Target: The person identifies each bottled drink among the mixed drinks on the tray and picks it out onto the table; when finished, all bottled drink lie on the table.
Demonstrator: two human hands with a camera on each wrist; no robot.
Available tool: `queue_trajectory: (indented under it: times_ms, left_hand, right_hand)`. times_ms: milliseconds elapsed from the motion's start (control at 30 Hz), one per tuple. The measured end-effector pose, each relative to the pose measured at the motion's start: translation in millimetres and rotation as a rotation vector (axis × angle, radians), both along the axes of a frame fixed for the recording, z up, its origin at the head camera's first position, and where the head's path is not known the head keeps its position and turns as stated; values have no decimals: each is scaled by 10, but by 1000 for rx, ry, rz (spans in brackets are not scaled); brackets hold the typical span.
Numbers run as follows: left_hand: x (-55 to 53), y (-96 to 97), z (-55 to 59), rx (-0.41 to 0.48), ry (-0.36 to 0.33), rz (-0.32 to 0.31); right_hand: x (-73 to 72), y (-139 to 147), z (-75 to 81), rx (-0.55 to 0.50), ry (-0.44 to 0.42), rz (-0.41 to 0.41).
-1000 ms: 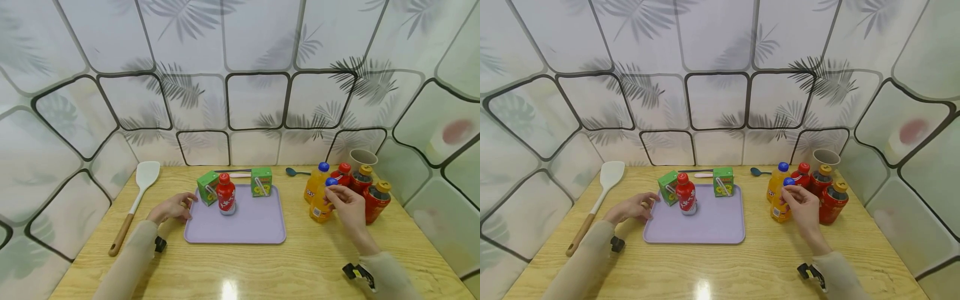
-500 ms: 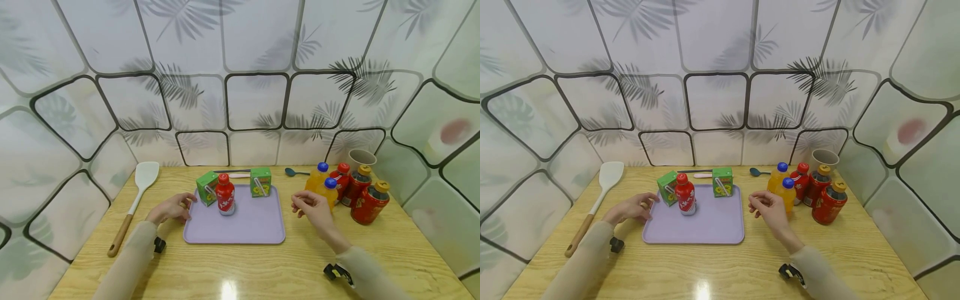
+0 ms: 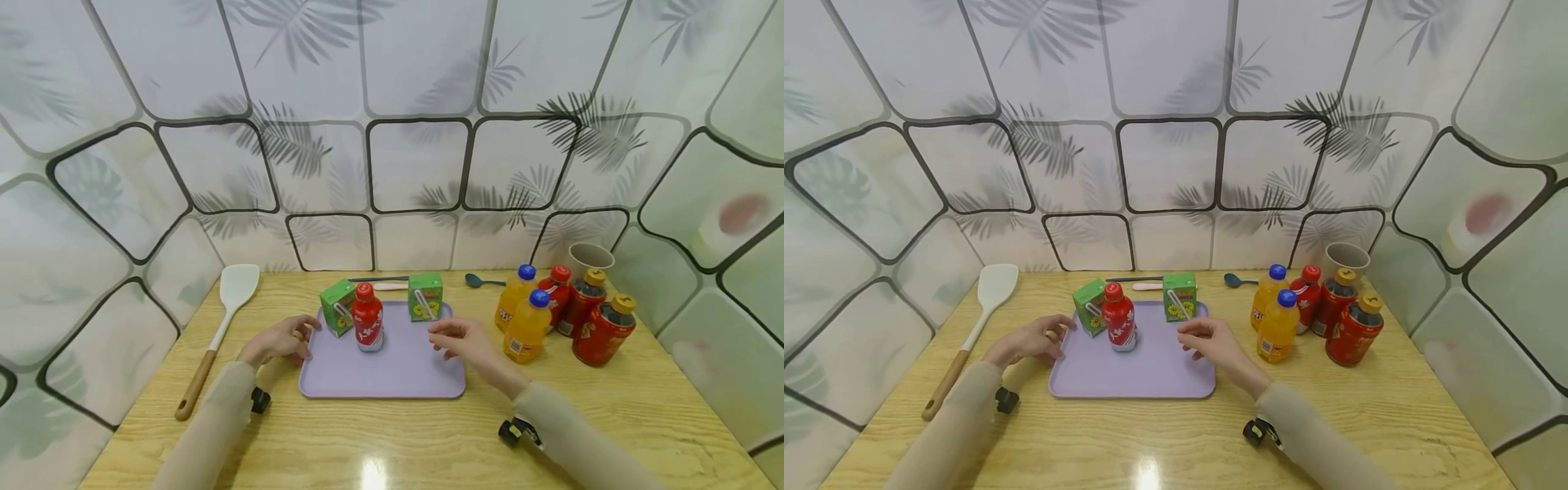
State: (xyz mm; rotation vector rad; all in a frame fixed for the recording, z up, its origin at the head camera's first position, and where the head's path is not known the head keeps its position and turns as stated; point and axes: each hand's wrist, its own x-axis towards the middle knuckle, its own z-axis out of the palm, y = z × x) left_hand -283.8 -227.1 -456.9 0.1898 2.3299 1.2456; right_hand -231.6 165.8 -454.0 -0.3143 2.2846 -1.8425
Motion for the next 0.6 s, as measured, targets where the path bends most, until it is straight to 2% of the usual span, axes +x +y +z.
queue_trajectory:
  times_ms: [267,600]
  left_hand:
    - [-3,9,10,-2,-1,-3]
    - [4,12,13,7,-4,-7]
  right_hand:
    - [-93,-276,43,50,-38,83]
    - [-232,-567,155,-9,-38,64]
